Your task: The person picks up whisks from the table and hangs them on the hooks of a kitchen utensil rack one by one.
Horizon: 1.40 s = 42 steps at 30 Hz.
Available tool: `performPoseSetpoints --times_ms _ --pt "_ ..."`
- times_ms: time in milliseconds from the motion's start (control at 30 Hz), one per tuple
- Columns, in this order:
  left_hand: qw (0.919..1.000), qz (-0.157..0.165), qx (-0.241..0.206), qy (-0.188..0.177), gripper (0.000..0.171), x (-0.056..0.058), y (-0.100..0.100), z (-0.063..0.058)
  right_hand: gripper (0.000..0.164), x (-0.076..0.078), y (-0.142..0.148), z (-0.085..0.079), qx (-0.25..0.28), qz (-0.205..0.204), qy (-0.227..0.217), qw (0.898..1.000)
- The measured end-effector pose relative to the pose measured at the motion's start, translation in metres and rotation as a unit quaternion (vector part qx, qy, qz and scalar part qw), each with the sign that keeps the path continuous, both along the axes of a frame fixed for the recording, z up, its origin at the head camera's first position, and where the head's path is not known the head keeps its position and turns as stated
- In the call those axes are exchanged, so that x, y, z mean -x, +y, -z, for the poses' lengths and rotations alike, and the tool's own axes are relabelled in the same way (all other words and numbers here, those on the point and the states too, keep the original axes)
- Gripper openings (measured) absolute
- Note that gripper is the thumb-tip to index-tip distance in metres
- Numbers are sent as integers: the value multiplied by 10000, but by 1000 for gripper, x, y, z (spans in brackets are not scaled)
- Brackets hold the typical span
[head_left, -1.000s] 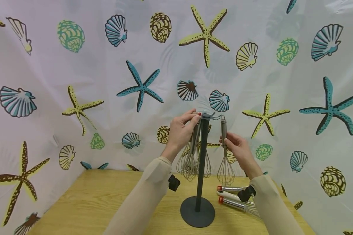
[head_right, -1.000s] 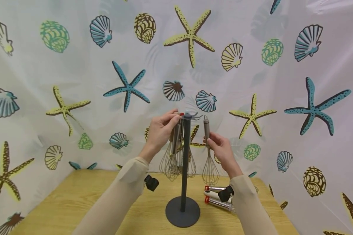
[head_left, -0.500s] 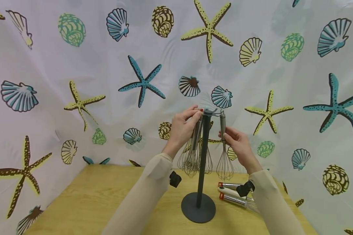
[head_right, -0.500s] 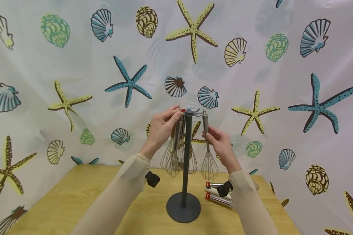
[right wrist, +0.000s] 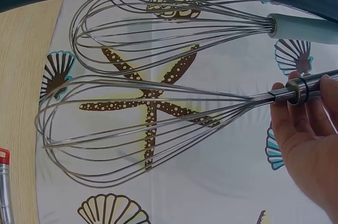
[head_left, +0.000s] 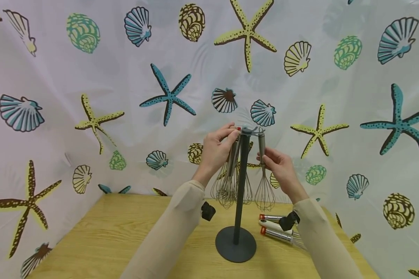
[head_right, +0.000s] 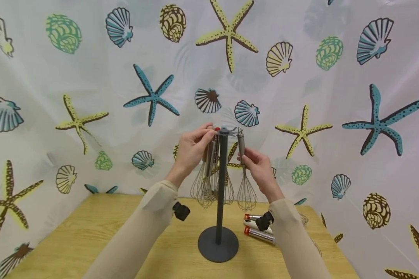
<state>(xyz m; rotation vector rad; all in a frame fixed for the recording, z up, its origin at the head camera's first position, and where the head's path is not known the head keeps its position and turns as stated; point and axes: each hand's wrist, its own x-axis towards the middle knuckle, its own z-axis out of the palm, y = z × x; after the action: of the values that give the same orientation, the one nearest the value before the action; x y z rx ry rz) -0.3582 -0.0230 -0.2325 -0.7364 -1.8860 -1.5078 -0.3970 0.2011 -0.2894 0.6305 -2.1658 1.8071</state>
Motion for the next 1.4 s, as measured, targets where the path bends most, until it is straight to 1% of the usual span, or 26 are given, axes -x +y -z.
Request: performPoseSetpoints --times_ms 233,433,567,767,1000,1233,1400 --pt "10000 -5 -17 43 26 2 0 -1 42 5 -4 -4 12 33 -64 10000" --pt "9999 67 -81 46 28 2 -1 1 43 4 -11 -7 4 -56 -90 9999" --pt "10000 20 -56 17 28 2 -2 2 43 5 -14 -8 20 -129 -74 9999" --pt "10000 10 -11 5 28 3 -2 3 43 4 -15 -6 -21 -168 -124 9998" --pt "10000 56 -56 21 27 5 -1 3 42 2 -19 -6 104 -243 -187 9995" --pt "10000 68 -44 22 27 5 -1 3 42 3 -20 1 -10 -131 -180 9998" --pt "10000 97 -22 4 28 5 -2 3 41 2 -21 2 73 -198 -168 9996"
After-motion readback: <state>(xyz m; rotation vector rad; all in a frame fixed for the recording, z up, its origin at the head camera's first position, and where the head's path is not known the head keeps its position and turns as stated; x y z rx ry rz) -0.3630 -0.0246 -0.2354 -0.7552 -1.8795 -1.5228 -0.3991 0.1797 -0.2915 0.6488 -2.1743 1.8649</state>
